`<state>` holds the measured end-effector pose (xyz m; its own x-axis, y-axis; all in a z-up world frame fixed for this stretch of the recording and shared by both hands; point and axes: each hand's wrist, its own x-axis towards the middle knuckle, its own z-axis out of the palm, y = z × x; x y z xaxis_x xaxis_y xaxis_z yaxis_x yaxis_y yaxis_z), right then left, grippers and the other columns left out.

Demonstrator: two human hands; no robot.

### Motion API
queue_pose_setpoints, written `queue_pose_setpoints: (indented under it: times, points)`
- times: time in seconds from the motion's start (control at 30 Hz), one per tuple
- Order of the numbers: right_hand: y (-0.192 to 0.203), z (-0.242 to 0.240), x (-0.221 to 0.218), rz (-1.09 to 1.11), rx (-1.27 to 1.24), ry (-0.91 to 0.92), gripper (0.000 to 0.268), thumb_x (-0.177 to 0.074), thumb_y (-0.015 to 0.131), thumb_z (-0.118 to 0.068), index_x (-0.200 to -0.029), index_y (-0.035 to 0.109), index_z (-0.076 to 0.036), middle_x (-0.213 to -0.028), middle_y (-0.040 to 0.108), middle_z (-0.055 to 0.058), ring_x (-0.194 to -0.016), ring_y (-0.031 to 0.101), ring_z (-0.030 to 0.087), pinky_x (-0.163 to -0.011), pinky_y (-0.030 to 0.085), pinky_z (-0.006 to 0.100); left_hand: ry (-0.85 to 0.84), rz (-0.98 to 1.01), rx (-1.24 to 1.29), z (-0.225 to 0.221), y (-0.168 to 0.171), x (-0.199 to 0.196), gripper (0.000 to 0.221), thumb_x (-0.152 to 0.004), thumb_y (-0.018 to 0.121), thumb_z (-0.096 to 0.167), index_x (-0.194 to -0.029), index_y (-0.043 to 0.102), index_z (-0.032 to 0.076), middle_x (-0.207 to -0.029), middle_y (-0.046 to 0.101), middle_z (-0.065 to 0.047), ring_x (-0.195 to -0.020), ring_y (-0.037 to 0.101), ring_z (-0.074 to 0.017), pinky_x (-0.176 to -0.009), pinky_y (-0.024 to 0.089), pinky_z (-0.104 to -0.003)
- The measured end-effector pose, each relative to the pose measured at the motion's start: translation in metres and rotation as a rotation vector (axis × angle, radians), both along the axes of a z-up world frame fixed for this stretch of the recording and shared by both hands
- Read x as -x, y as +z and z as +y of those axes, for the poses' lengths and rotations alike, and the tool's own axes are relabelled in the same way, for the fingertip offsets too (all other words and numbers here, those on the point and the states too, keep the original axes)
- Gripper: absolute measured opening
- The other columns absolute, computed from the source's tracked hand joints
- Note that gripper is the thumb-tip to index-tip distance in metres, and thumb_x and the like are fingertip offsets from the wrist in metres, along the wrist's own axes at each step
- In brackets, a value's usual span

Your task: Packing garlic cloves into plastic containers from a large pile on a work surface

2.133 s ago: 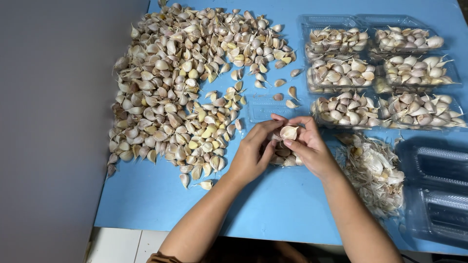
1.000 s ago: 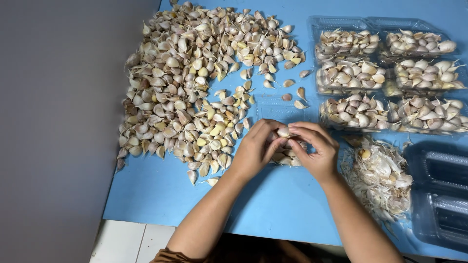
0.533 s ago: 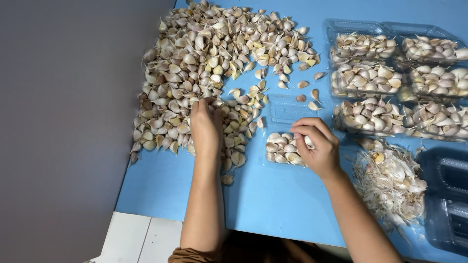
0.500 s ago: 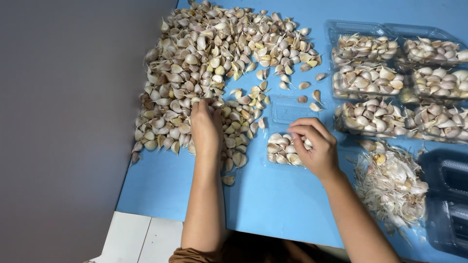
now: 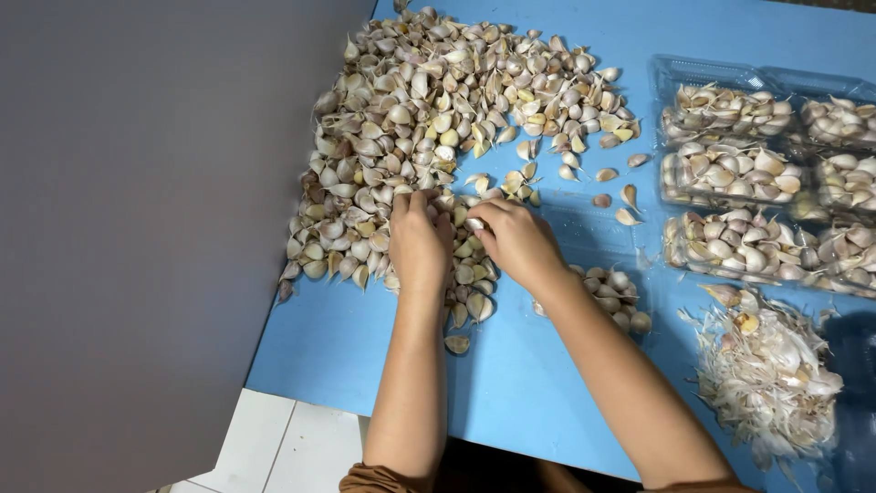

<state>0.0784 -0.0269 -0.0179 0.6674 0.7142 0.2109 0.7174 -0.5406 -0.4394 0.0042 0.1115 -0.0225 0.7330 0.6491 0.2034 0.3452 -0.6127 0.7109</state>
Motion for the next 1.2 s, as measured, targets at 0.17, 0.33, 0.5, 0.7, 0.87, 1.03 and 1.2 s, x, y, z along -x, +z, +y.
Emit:
queue_pose_setpoints:
  times: [0.17, 0.33, 0.5, 0.7, 0.87, 1.03, 1.2]
  points:
    - [-0.031, 0.012, -0.016, -0.144, 0.076, -0.025, 0.023, -0.086, 0.07, -0.008, -0.107, 0.071, -0.017, -0.099, 0.071, 0.002, -0.092, 0.073, 0.029, -0.077, 0.062, 0.045, 0.013, -0.071, 0.025, -0.005, 0.01, 0.0, 0.041, -0.083, 0.072, 0.013, -0.122, 0.06, 0.011, -0.122, 0.054, -0.015, -0.115, 0.059, -0.044, -0.092, 0.054, -0.053]
    - [-0.039, 0.017, -0.027, -0.177, 0.144, 0.02, 0.034, -0.085, 0.062, 0.003, -0.113, 0.07, -0.015, -0.102, 0.071, 0.003, -0.093, 0.073, 0.029, -0.078, 0.062, 0.043, -0.019, -0.207, 0.027, -0.014, 0.023, 0.0, 0.041, -0.085, 0.069, 0.008, -0.125, 0.059, 0.011, -0.126, 0.048, -0.014, -0.109, 0.063, -0.0422, -0.085, 0.056, -0.054]
    - [-0.005, 0.009, -0.01, -0.198, 0.169, 0.04, 0.04, -0.079, 0.066, 0.012, -0.116, 0.067, -0.004, -0.11, 0.07, 0.011, -0.094, 0.073, 0.035, -0.077, 0.062, 0.045, -0.096, -0.372, -0.045, -0.029, 0.031, -0.001, 0.033, -0.087, 0.066, 0.006, -0.119, 0.063, 0.014, -0.121, 0.053, -0.008, -0.083, 0.067, -0.0292, -0.072, 0.058, -0.047]
    - [0.024, -0.046, -0.01, -0.023, -0.223, -0.018, 0.025, -0.075, 0.074, -0.001, -0.096, 0.065, -0.01, -0.094, 0.066, 0.008, -0.083, 0.073, 0.033, -0.065, 0.062, 0.041, -0.223, -0.489, -0.07, -0.045, 0.035, -0.001, 0.041, -0.088, 0.065, 0.0, -0.127, 0.06, 0.015, -0.119, 0.055, -0.005, -0.077, 0.064, -0.0236, -0.068, 0.057, -0.042]
    - [0.028, -0.122, -0.001, 0.12, -0.432, -0.027, 0.021, -0.077, 0.075, 0.008, -0.093, 0.068, -0.003, -0.095, 0.066, 0.014, -0.084, 0.072, 0.037, -0.068, 0.062, 0.038, -0.352, -0.397, -0.045, -0.058, 0.027, -0.005, 0.037, -0.088, 0.064, -0.001, -0.123, 0.062, 0.011, -0.105, 0.062, -0.008, -0.077, 0.067, -0.0278, -0.068, 0.057, -0.045]
    - [0.015, -0.164, 0.005, 0.135, -0.495, -0.071, 0.018, -0.079, 0.076, 0.009, -0.09, 0.071, -0.003, -0.095, 0.069, 0.01, -0.083, 0.073, 0.03, -0.069, 0.062, 0.033, -0.474, -0.246, -0.084, -0.073, 0.02, -0.01, 0.023, -0.084, 0.067, 0.005, -0.106, 0.065, 0.012, -0.091, 0.068, -0.009, -0.083, 0.07, -0.0341, -0.071, 0.057, -0.049]
    - [0.015, -0.19, 0.012, 0.075, -0.464, -0.187, 0.014, -0.079, 0.082, 0.004, -0.085, 0.072, -0.005, -0.093, 0.072, 0.007, -0.085, 0.075, 0.026, -0.074, 0.061, 0.031, -0.63, -0.055, -0.098, -0.082, 0.012, -0.01, 0.019, -0.09, 0.064, 0.018, -0.109, 0.064, 0.019, -0.09, 0.067, -0.005, -0.083, 0.07, -0.0341, -0.07, 0.058, -0.05]
